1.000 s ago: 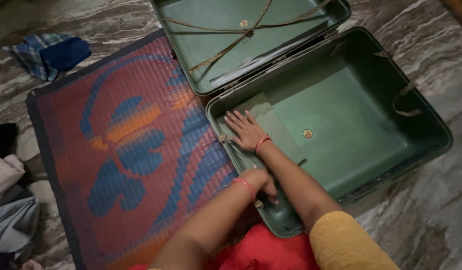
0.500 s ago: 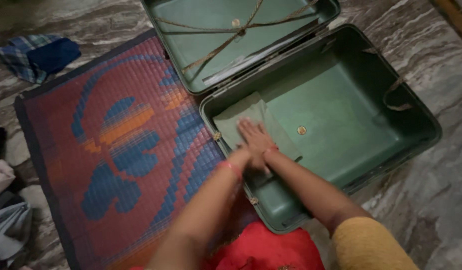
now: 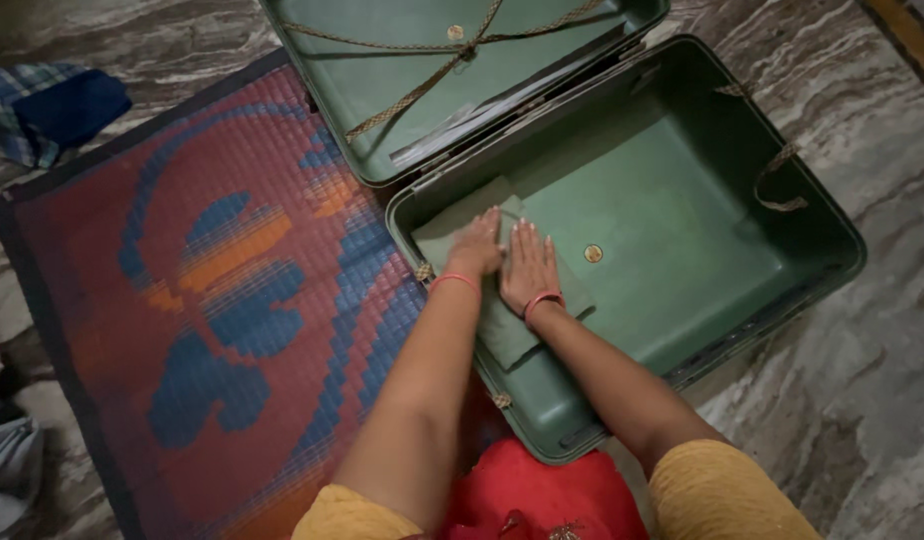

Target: The person folds a green t-shirt and a pink striped shirt by hand and places the green one into an open suitcase.

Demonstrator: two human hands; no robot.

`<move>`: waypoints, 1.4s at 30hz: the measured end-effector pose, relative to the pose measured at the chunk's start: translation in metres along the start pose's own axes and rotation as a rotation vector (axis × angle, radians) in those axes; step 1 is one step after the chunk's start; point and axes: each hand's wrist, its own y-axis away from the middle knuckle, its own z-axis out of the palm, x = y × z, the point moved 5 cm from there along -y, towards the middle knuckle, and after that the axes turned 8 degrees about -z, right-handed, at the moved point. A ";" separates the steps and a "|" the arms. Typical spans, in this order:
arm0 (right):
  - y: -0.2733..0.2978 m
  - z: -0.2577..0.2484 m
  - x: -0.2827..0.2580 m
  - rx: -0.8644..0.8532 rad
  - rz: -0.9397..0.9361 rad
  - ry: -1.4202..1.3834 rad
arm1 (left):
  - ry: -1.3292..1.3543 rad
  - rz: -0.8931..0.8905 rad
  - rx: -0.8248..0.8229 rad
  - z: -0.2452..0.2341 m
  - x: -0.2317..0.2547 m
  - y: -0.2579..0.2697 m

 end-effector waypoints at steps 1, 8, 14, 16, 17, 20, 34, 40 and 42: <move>0.000 -0.004 0.000 0.111 0.008 -0.077 | 0.000 -0.001 0.002 -0.008 -0.001 0.005; 0.000 -0.004 0.007 0.130 0.115 -0.170 | -0.276 -0.418 -0.018 0.008 -0.022 0.005; 0.001 -0.015 -0.010 0.167 -0.026 -0.004 | -0.256 -0.156 -0.164 -0.019 0.002 0.046; 0.005 -0.023 -0.010 -0.015 0.042 -0.041 | -0.242 -0.231 -0.226 -0.035 0.008 0.058; 0.008 -0.034 -0.011 -0.019 0.042 -0.042 | -0.231 -0.240 -0.210 -0.040 0.009 0.063; 0.022 -0.061 -0.008 -0.209 0.100 -0.076 | -0.234 -0.265 -0.216 -0.040 0.008 0.063; 0.106 -0.002 -0.033 -0.645 -0.430 0.115 | -0.226 -0.311 -0.140 -0.012 -0.013 0.035; 0.106 0.024 -0.034 -0.591 -0.755 -0.616 | -0.223 -0.286 -0.125 -0.034 -0.001 0.052; 0.088 0.002 -0.018 -0.455 -0.655 -0.454 | -0.231 -0.298 -0.132 -0.040 0.003 0.055</move>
